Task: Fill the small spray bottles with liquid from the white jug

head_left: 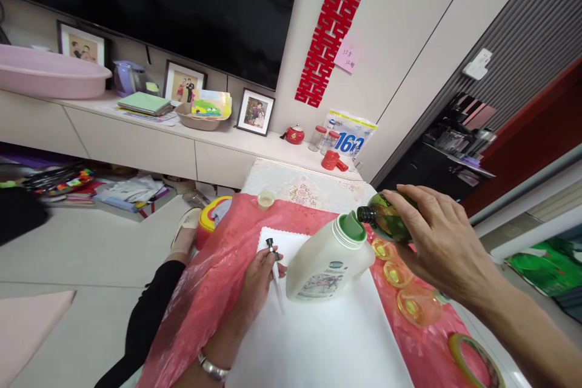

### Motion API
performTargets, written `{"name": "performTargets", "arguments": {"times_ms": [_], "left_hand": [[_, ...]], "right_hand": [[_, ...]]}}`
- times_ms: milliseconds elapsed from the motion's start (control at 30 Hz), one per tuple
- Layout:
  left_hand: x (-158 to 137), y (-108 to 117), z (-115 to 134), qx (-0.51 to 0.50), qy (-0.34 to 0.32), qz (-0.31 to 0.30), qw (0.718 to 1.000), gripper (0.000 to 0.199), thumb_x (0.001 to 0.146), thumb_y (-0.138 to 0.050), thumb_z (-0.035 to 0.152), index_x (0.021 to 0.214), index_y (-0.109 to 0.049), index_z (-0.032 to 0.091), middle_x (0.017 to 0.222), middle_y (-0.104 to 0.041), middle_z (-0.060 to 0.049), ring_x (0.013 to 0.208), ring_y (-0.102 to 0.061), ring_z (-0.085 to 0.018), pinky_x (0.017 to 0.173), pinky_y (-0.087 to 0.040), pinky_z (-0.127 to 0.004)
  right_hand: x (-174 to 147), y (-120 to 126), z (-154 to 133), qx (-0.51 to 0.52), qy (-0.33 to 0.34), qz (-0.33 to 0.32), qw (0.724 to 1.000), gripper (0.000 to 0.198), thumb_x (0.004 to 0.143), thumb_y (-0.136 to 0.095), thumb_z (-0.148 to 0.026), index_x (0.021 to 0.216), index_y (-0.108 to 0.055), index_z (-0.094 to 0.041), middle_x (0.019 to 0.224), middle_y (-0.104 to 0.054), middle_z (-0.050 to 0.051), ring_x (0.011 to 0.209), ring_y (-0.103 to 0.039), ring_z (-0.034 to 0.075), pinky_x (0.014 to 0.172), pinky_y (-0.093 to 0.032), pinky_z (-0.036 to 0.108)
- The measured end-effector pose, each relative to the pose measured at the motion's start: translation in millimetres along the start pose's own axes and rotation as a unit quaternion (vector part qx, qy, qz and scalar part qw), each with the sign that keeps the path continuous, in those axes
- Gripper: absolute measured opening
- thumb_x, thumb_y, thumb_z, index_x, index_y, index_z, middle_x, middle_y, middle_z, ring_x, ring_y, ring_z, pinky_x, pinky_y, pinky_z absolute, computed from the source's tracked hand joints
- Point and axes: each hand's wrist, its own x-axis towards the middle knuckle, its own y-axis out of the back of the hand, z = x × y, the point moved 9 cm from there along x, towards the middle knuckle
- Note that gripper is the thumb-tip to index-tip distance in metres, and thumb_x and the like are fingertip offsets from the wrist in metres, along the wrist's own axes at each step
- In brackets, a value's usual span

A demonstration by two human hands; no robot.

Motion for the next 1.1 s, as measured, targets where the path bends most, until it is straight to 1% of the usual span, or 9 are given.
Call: {"name": "performTargets", "arguments": {"times_ms": [200,367,533,767,1000,1100], "left_hand": [[0.8,1.0,-1.0,-0.002,0.002,0.003,1.0,0.065,0.06,-0.091,0.057,0.104,-0.068,0.015,0.089,-0.071,-0.003,0.064,-0.069,-0.014,0.063,-0.057,-0.029],[3.0,2.3,-3.0,-0.005,0.005,0.009,1.0,0.068,0.056,-0.093,0.058,0.103,-0.068,0.015,0.088,-0.071,-0.003,0.063,-0.07,-0.014,0.061,-0.057,-0.028],[3.3,2.0,-3.3,-0.004,0.003,0.008,1.0,0.066,0.058,-0.092,0.057,0.103,-0.068,0.015,0.088,-0.071,-0.003,0.063,-0.07,-0.014,0.062,-0.058,-0.029],[3.0,1.3,-4.6,-0.004,0.006,0.006,1.0,0.07,0.056,-0.092,0.06,0.103,-0.067,0.014,0.089,-0.07,-0.003,0.064,-0.069,-0.014,0.063,-0.058,-0.029],[4.6,3.2,-4.1,0.006,-0.005,0.003,1.0,0.066,0.06,-0.09,0.059,0.103,-0.067,0.015,0.09,-0.07,-0.003,0.064,-0.069,-0.014,0.064,-0.057,-0.03],[4.8,3.5,-4.0,0.008,-0.005,0.004,1.0,0.066,0.06,-0.089,0.061,0.103,-0.067,0.015,0.09,-0.07,-0.003,0.064,-0.069,-0.015,0.063,-0.057,-0.03]], "right_hand": [[1.7,0.8,1.9,-0.016,-0.004,-0.001,1.0,0.065,0.08,-0.053,-0.015,0.144,-0.043,-0.017,0.136,-0.05,0.015,0.119,-0.052,0.036,0.093,-0.048,0.049],[2.4,-0.6,3.1,-0.022,-0.002,-0.001,1.0,0.066,0.078,-0.055,-0.015,0.143,-0.043,-0.019,0.137,-0.05,0.015,0.12,-0.052,0.036,0.095,-0.046,0.049],[3.6,1.0,4.8,-0.026,-0.003,0.002,1.0,0.066,0.078,-0.055,-0.015,0.142,-0.044,-0.019,0.137,-0.051,0.015,0.12,-0.053,0.035,0.096,-0.045,0.048],[3.3,2.9,7.1,-0.022,-0.012,-0.001,1.0,0.068,0.073,-0.056,-0.014,0.14,-0.045,-0.021,0.136,-0.052,0.014,0.122,-0.052,0.035,0.099,-0.044,0.049],[6.1,3.5,7.3,-0.029,-0.011,-0.005,0.999,0.068,0.075,-0.058,-0.014,0.141,-0.044,-0.023,0.136,-0.052,0.014,0.122,-0.053,0.035,0.099,-0.044,0.049],[5.5,4.4,8.4,-0.033,-0.009,-0.004,0.999,0.067,0.077,-0.059,-0.013,0.142,-0.044,-0.023,0.136,-0.053,0.014,0.122,-0.053,0.035,0.099,-0.044,0.049]]}}
